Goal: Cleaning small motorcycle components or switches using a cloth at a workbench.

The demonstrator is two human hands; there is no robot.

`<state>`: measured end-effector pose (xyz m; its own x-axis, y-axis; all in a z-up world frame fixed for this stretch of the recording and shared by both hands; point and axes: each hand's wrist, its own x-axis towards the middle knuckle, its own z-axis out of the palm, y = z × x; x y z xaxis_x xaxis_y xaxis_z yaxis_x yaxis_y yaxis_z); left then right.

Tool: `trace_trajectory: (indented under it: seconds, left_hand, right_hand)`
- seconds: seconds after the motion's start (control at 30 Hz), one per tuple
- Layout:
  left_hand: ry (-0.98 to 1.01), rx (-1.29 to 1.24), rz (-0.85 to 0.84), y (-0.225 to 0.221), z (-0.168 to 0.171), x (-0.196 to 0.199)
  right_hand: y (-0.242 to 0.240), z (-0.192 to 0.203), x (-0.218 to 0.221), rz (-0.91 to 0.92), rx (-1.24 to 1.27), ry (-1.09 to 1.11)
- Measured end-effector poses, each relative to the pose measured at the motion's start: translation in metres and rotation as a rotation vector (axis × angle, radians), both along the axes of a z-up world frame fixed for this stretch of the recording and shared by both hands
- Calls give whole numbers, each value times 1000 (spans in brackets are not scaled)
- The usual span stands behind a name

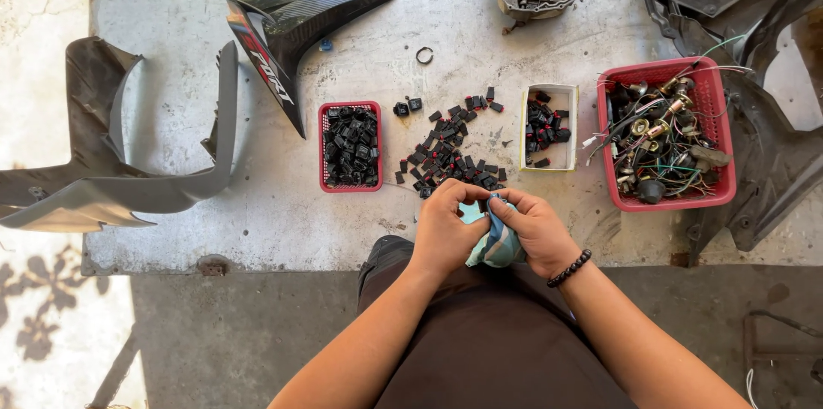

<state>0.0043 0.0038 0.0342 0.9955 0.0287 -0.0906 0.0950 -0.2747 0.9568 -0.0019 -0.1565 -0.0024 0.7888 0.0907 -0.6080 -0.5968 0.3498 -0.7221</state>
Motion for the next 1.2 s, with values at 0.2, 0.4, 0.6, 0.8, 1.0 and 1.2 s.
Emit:
trace_trajectory:
  seconds: [0.2,0.4,0.6,0.8,1.0,1.2]
  left_hand:
    - [-110,112,-71,1,20,-2]
    - [-118,82,-105,1,12,-11]
    - [-253,160,-166,1,10,-12]
    - [-241,159,-143,9,-9,-15]
    - [-148,218,-133,11,-22,-21]
    - [-47,176,-106,9,-12,-22]
  right_hand:
    - [-11,-7,0,42,98,29]
    - [-16,-1,-8,112,93,26]
    - [-16,-1,-18,-6,246,43]
    - [-7,-25,-22,-39,90,43]
    - [-3,-44,-26,-58,-56,76]
    - [8,-39,-22,-80,-22,154]
